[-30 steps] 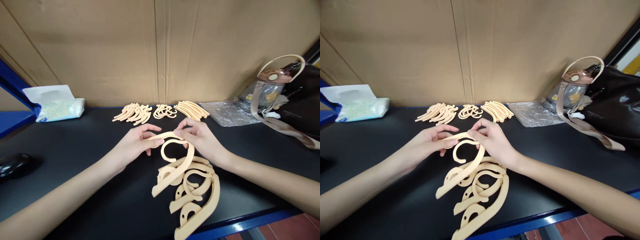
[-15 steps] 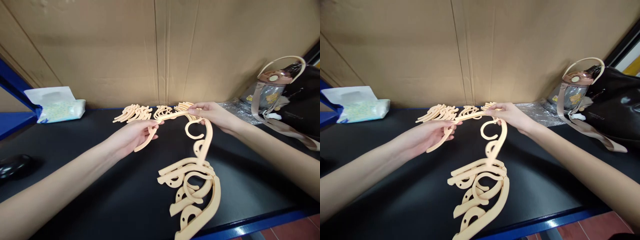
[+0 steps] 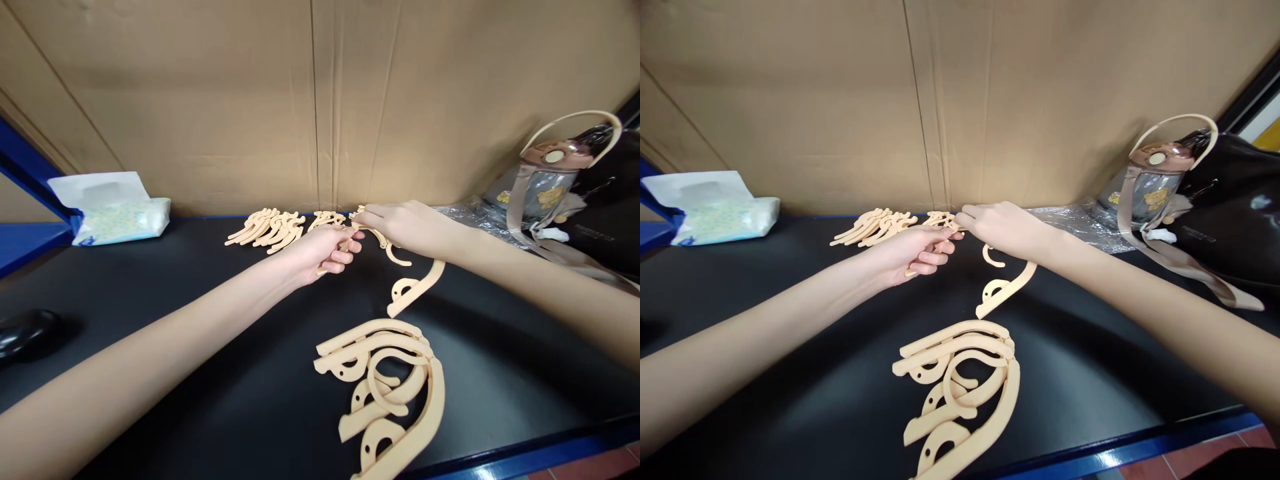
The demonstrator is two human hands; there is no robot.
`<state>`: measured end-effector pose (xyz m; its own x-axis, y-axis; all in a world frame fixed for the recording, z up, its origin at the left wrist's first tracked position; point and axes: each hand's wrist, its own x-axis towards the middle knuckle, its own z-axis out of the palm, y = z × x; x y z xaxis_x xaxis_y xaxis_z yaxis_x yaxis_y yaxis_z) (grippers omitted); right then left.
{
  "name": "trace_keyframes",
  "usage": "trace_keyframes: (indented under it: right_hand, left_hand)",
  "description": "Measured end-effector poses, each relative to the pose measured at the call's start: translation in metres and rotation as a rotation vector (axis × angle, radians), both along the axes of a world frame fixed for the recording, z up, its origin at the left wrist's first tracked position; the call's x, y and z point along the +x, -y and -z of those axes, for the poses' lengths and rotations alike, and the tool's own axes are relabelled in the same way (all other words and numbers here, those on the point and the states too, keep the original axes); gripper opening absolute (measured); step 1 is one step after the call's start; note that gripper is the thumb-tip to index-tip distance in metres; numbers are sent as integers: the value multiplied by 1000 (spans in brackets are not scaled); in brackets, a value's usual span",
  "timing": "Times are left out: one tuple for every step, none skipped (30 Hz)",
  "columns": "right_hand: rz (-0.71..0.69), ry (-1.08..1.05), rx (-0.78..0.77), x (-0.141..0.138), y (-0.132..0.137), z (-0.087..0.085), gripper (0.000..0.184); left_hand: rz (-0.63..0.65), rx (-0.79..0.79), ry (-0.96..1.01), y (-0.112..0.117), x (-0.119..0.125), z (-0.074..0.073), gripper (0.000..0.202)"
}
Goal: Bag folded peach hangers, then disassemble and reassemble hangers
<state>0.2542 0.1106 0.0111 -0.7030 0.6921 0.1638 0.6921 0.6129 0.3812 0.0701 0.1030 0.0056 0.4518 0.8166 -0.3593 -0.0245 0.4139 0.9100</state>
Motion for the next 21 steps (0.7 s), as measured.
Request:
trace_keyframes:
  right_hand:
    - [-22,3,1,2,-1,0,19]
    - [-40,1,-1,4,-2,0,18]
    - [-48,-5,-6,5,-3,0,18]
    - [-49,-9,-11,5,-3,0,18]
    - [-44,-4,-15,5,-3,-1,19]
    - [-32,10,-13,4,-2,-1,20]
    - [-15,30,-4,2,-1,-2,20]
    - [3,56,10,0,0,-3,20]
    - [21,81,27,-3,0,-4,21]
    - [41,96,39,-5,-1,-5,21]
    - [66,100,39,-6,-4,-6,21]
    - [98,91,29,-6,-7,-8,21]
    - [138,71,14,-5,-12,-10,20]
    - [188,37,-5,-2,-18,-12,19]
    - [240,-21,-32,3,-24,-13,17]
    - [278,-124,-77,9,-30,-15,15]
    - [301,-261,-141,16,-35,-16,14]
    - [294,-434,-221,23,-40,-17,15]
    - [273,-596,-308,30,-43,-17,18]
    - [243,-749,-380,36,-44,-17,21]
    - [208,-876,-458,39,-44,-17,21]
  left_hand:
    - [7,-3,-4,-1,-1,0,25]
    - [13,-6,-11,-2,-3,-1,26]
    - [21,-5,-20,-3,-4,-2,26]
    - [30,0,-31,-3,-6,-3,26]
    - [39,11,-42,-3,-6,-4,26]
    - [46,29,-54,-3,-7,-4,26]
    - [47,55,-69,-3,-6,-4,26]
    - [41,90,-88,-3,-5,-4,27]
    - [28,131,-110,-2,-3,-4,28]
    - [10,179,-136,-2,0,-3,29]
    - [-13,233,-167,-2,4,-2,29]
    - [-39,295,-200,-1,7,-2,28]
    - [-64,358,-234,-1,9,-2,27]
    - [-88,417,-272,-2,10,-3,26]
    - [-112,472,-309,-3,8,-6,24]
    - [-140,522,-346,-5,5,-9,22]
    - [-171,566,-385,-10,-1,-13,21]
    - [-207,604,-423,-16,-9,-17,20]
    - [-250,645,-464,-24,-19,-20,20]
    - [-293,679,-512,-33,-31,-22,19]
    - [-337,704,-566,-44,-43,-23,17]
